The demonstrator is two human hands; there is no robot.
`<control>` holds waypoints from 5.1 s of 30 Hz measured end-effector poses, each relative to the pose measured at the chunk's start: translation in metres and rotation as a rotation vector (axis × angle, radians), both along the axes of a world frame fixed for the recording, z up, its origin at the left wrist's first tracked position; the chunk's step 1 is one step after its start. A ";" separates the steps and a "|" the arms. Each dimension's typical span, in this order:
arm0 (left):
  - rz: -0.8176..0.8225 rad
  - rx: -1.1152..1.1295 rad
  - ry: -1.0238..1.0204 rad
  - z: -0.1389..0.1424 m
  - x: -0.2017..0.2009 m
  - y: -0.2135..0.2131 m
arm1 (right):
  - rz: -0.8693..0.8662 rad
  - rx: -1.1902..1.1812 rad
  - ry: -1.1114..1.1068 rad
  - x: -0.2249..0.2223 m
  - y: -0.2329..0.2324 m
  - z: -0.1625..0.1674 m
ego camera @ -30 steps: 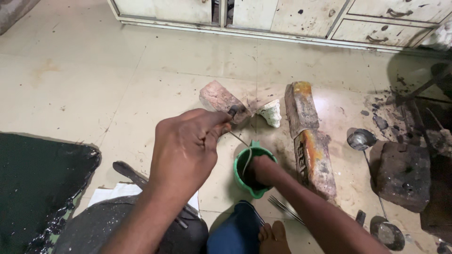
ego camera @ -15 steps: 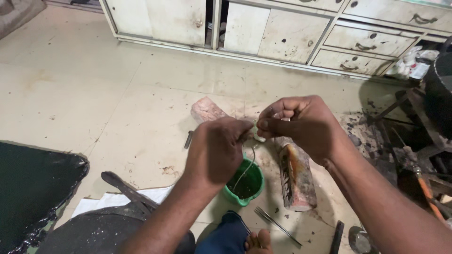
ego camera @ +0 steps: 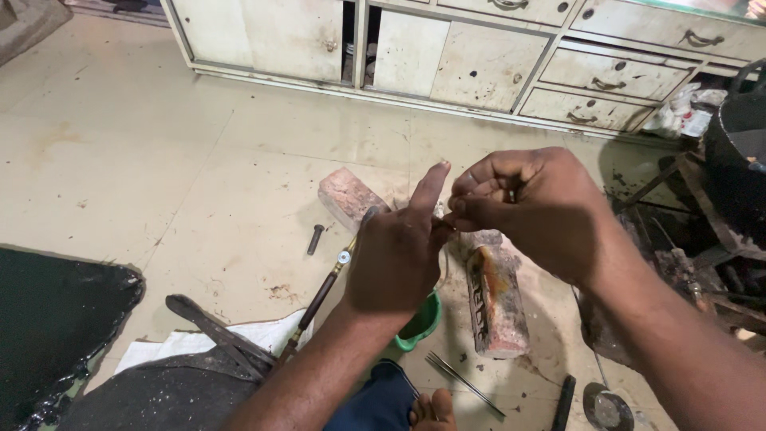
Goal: The person uses a blowtorch to heat a metal wire resting on a brick. After heating, the person removes the wire with tongs, dips it into a green bucket of water, and then manipulates the wire by hand.
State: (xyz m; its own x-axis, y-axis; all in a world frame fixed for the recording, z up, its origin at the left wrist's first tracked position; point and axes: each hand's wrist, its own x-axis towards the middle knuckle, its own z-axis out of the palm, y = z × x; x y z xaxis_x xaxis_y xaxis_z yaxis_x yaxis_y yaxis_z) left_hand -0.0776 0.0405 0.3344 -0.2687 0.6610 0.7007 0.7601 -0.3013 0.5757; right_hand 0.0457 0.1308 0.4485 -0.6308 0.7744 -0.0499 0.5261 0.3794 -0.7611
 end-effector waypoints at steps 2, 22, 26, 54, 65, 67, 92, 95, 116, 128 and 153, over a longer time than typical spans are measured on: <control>-0.004 0.028 -0.004 -0.003 0.003 0.002 | 0.012 0.135 -0.147 0.001 -0.003 0.006; 0.109 -0.214 -0.106 0.006 -0.015 -0.013 | 0.135 0.309 -0.582 0.012 0.044 -0.085; 0.203 -0.045 -0.116 0.006 -0.025 -0.031 | 0.486 0.174 -0.244 0.017 0.070 -0.222; 0.041 -0.099 -0.273 0.013 -0.011 -0.036 | 0.273 -0.060 0.233 0.001 0.020 -0.051; 0.008 -0.108 -0.134 0.007 -0.007 -0.026 | 0.392 0.572 0.060 0.004 0.007 -0.043; 0.016 -0.106 -0.144 0.006 -0.006 -0.024 | 0.397 0.596 0.029 0.004 0.005 -0.039; 0.076 -0.124 -0.195 0.006 -0.020 -0.043 | 0.089 0.132 -0.387 0.008 0.035 -0.116; 0.167 -0.107 -0.186 0.006 -0.027 -0.059 | 0.347 0.264 -0.431 0.003 0.044 -0.201; 0.190 -0.123 -0.243 0.002 -0.034 -0.063 | 0.152 -0.269 -0.136 0.002 0.051 -0.140; 0.002 -0.180 -0.241 0.010 -0.007 -0.035 | 0.280 0.369 -0.040 -0.001 -0.005 -0.047; -0.037 -0.125 -0.207 0.012 -0.005 -0.034 | 0.324 0.444 -0.053 0.002 -0.011 -0.041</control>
State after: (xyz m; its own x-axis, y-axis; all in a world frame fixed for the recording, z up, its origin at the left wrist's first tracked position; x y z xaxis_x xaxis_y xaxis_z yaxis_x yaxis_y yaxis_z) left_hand -0.0824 0.0069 0.3468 -0.3721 0.7513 0.5450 0.6117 -0.2431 0.7528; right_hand 0.0479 0.1199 0.4072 -0.8459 0.4947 0.1994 0.3619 0.8070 -0.4667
